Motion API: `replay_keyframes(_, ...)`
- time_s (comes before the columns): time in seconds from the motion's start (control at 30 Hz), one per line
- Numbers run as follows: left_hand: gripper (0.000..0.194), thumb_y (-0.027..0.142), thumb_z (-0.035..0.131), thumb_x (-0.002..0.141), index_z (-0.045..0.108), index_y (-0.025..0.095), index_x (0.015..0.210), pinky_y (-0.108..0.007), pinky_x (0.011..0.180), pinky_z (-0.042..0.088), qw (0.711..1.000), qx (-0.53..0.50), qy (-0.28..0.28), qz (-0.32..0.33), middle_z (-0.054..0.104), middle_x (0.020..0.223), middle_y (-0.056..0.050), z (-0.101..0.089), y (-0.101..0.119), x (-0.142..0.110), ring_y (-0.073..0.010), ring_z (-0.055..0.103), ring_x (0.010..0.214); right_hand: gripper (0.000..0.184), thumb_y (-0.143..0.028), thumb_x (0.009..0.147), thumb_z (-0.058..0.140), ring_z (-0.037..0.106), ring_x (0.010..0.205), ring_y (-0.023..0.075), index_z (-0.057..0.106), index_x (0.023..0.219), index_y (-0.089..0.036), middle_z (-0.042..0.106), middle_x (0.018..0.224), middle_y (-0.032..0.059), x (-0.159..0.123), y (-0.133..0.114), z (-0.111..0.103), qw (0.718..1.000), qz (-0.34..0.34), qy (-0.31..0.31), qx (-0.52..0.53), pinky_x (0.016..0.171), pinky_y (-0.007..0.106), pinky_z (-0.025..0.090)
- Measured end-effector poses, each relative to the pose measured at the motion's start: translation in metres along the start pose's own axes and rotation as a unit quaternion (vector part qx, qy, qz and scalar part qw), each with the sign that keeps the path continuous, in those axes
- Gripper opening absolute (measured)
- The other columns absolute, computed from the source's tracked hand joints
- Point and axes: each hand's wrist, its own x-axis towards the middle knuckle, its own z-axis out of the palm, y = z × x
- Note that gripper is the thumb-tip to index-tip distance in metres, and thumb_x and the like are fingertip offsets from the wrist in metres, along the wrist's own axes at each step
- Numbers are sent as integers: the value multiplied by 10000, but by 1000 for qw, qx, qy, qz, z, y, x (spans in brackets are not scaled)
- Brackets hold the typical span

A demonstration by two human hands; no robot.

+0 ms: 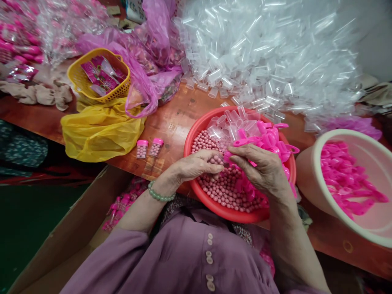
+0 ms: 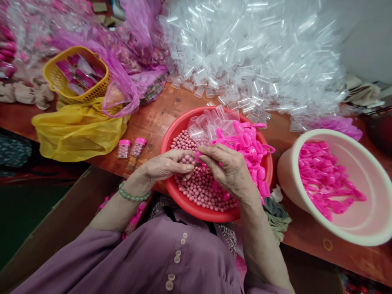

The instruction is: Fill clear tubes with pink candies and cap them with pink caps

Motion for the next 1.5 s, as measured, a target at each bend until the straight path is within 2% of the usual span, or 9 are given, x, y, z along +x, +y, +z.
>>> replay_keyframes(0.2, 333, 389, 772, 770, 565, 151, 874, -253, 602, 370, 1000, -1, 29, -8, 526, 712, 40, 1, -1, 0, -76, 466, 619, 186, -259, 963, 639, 733, 802, 178, 756, 1104, -225, 771, 938, 49, 3, -7, -17, 996, -30, -39, -71, 720, 303, 598)
replay_keyframes(0.4, 294, 313, 761, 789, 604, 132, 959, -258, 653, 401, 1000, -2, 18, 2, 547, 723, 35, 4, 4, -1, -89, 503, 655, 184, -257, 934, 683, 744, 827, 190, 765, 1098, -255, 784, 962, 42, -1, -3, -29, 996, -20, -12, -83, 751, 325, 612)
replay_keyframes(0.53, 298, 285, 806, 769, 647, 124, 963, -246, 669, 404, 999, -29, 19, 10, 559, 747, 28, 4, 2, 1, -79, 498, 677, 153, -237, 917, 702, 754, 838, 188, 776, 1047, -267, 799, 940, 22, -4, -5, -14, 997, 24, 62, -37, 781, 339, 627)
replay_keyframes(0.73, 348, 334, 859, 740, 711, 141, 989, -206, 703, 461, 994, -89, -5, 66, 645, 803, 6, 6, -3, 4, -68, 564, 720, 145, -246, 905, 713, 765, 843, 183, 772, 1036, -256, 810, 953, 8, -10, -15, 22, 983, 93, 137, 77, 807, 365, 644)
replay_keyframes(0.9, 412, 463, 822, 784, 658, 134, 971, -230, 674, 529, 996, -72, -48, 34, 689, 803, -29, 0, -2, -3, -104, 653, 702, 123, -297, 902, 711, 753, 768, 172, 763, 1004, -250, 797, 874, 5, -10, -19, 37, 971, 117, 191, 89, 727, 340, 643)
replay_keyframes(1.0, 437, 508, 800, 795, 620, 136, 938, -238, 674, 542, 996, -65, -59, 32, 688, 799, -34, -2, -3, -5, -113, 667, 698, 104, -302, 899, 713, 744, 728, 160, 757, 975, -248, 790, 840, -3, -8, -21, 39, 971, 111, 190, 97, 684, 313, 633)
replay_keyframes(1.1, 457, 530, 791, 793, 607, 144, 955, -239, 663, 526, 996, -61, -36, 47, 662, 777, -14, 0, -4, -3, -114, 651, 699, 85, -288, 893, 720, 742, 728, 155, 753, 958, -243, 789, 836, -4, -5, -23, 40, 970, 110, 195, 93, 680, 303, 624)
replay_keyframes(1.33, 355, 405, 825, 764, 611, 158, 901, -231, 662, 450, 992, 7, 68, 107, 587, 764, 33, 12, 0, 0, -89, 520, 693, 149, -370, 912, 698, 739, 761, 173, 716, 938, -225, 777, 841, 16, -2, -19, 49, 963, 138, 209, 102, 720, 334, 624)
replay_keyframes(1.5, 450, 539, 797, 771, 596, 153, 885, -242, 637, 453, 993, -76, 15, 93, 595, 756, 11, 10, -4, -4, -98, 568, 659, 217, -415, 968, 610, 735, 788, 185, 691, 1075, -245, 758, 889, 25, -5, -10, 47, 984, 53, 166, 35, 724, 349, 626)
